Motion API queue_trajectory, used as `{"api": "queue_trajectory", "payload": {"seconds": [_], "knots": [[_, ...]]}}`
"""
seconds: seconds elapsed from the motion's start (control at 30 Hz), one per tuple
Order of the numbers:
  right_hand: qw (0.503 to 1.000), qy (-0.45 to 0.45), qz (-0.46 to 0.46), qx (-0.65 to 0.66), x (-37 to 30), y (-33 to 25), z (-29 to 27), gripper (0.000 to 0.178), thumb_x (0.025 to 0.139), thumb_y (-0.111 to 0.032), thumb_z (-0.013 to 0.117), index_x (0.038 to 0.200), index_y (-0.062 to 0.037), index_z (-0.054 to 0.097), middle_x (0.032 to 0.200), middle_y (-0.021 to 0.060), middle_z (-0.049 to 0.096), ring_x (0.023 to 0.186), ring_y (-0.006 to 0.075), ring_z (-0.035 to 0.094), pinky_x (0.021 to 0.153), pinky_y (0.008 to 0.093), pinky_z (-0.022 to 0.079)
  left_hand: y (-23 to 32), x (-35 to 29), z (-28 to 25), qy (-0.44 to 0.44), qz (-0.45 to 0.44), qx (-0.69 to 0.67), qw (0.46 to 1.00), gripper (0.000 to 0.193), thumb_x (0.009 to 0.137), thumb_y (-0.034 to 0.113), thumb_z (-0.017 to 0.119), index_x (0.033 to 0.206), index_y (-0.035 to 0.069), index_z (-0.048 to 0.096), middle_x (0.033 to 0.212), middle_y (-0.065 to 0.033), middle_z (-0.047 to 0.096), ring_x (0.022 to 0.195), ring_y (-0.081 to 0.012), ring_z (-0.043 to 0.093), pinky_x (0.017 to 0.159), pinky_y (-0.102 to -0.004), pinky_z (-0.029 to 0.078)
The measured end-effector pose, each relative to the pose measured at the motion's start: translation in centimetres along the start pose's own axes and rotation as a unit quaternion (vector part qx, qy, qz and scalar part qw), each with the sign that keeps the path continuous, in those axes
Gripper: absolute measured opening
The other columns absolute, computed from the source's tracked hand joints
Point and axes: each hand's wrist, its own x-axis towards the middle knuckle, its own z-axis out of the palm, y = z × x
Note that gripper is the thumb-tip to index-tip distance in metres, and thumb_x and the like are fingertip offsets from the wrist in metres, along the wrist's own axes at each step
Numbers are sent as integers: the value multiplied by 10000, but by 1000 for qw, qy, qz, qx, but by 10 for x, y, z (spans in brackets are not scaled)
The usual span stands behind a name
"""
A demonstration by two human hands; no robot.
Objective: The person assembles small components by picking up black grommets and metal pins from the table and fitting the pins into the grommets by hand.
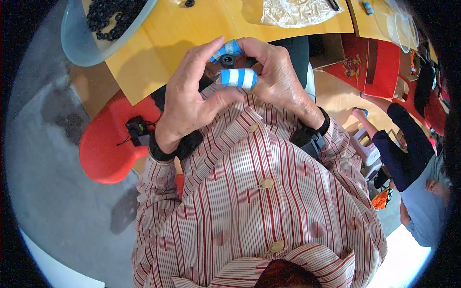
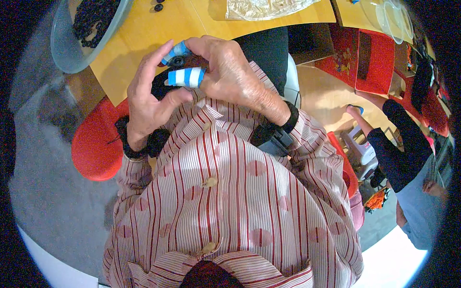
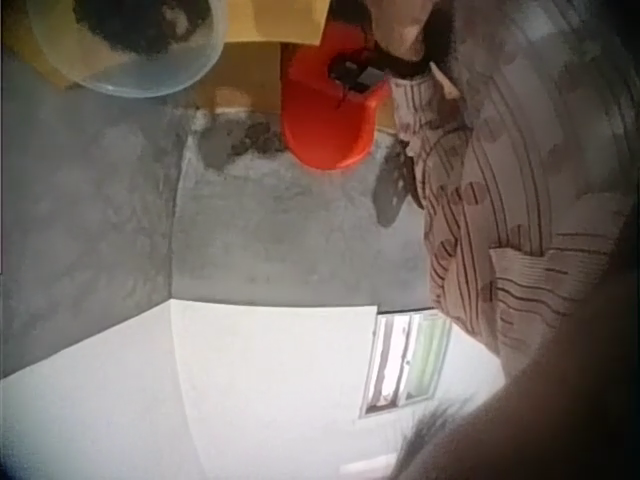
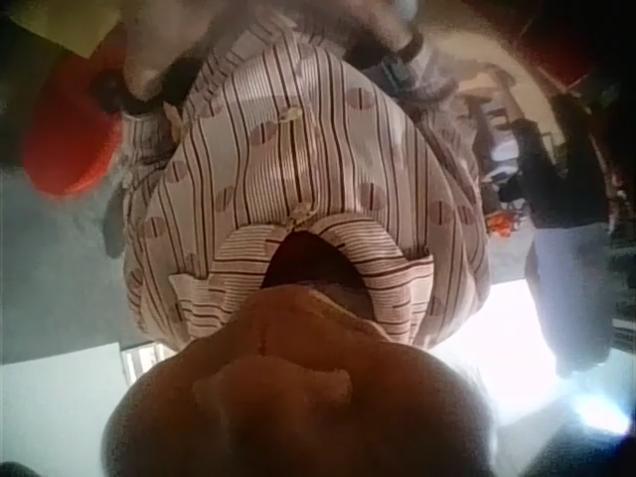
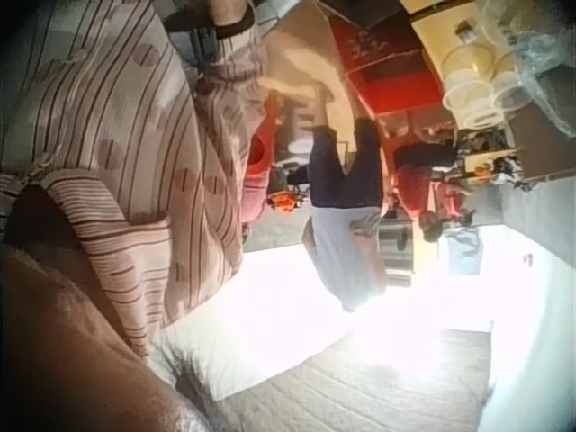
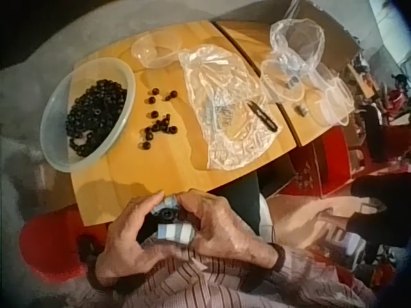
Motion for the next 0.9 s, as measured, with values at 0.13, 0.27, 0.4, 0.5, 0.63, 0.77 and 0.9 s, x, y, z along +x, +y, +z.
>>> {"api": "queue_trajectory", "payload": {"seconds": [0.13, 0.27, 0.4, 0.5, 0.63, 0.77, 0.9], "knots": [[998, 22, -31, -48, 1, 5, -2, 338, 635, -1, 693, 957, 15, 590, 769, 188, 576, 717, 313, 609, 665, 348, 486, -6, 4, 4, -1, 3, 21, 1000, 667, 708, 362, 753, 1211, 4, 500, 1049, -159, 585, 903, -280, 608, 776, -337, 491], [999, 21, -30, -39, 0, 8, -3, 348, 618, 14, 682, 953, 12, 591, 770, 185, 573, 711, 310, 602, 655, 353, 480, -8, 7, 6, 11, 28, 32, 999, 640, 710, 351, 747, 1187, -2, 509, 1025, -155, 593, 875, -283, 612, 750, -337, 496], [999, 17, -28, 10, 0, 2, -1, 308, 670, 31, 678, 965, 23, 589, 820, 168, 605, 767, 244, 635, 708, 308, 502, -9, 7, 5, 29, 57, 32, 997, 604, 705, 311, 761, 1156, -12, 525, 994, -154, 602, 865, -295, 612, 741, -340, 497], [999, 11, 7, 48, -1, -2, 0, 286, 713, 34, 681, 982, 37, 584, 858, 140, 623, 821, 183, 638, 753, 281, 509, -9, 7, 7, 36, 61, 29, 997, 587, 703, 295, 766, 1143, -15, 534, 988, -154, 606, 855, -297, 611, 737, -340, 498], [991, -3, 32, 128, -3, -6, -1, 299, 741, 29, 694, 1014, 50, 574, 878, 86, 627, 867, 132, 621, 775, 274, 511, -8, 9, 8, 41, 76, 42, 995, 576, 703, 294, 766, 1135, -11, 538, 997, -154, 608, 847, -299, 610, 733, -343, 498], [989, -4, 21, 147, -2, -3, 0, 313, 748, 29, 696, 1033, 48, 568, 896, 63, 624, 879, 119, 611, 781, 269, 512, -9, 9, 6, 42, 69, 31, 996, 587, 695, 299, 770, 1136, -10, 538, 1002, -155, 606, 862, -303, 606, 736, -349, 499], [987, -21, 35, 157, -1, -7, -1, 335, 743, 22, 709, 1046, 44, 567, 920, 64, 624, 884, 127, 611, 789, 270, 512, -5, 11, 2, 37, 77, 31, 996, 621, 674, 312, 779, 1143, -13, 532, 1016, -159, 600, 882, -305, 596, 737, -356, 497]]}}
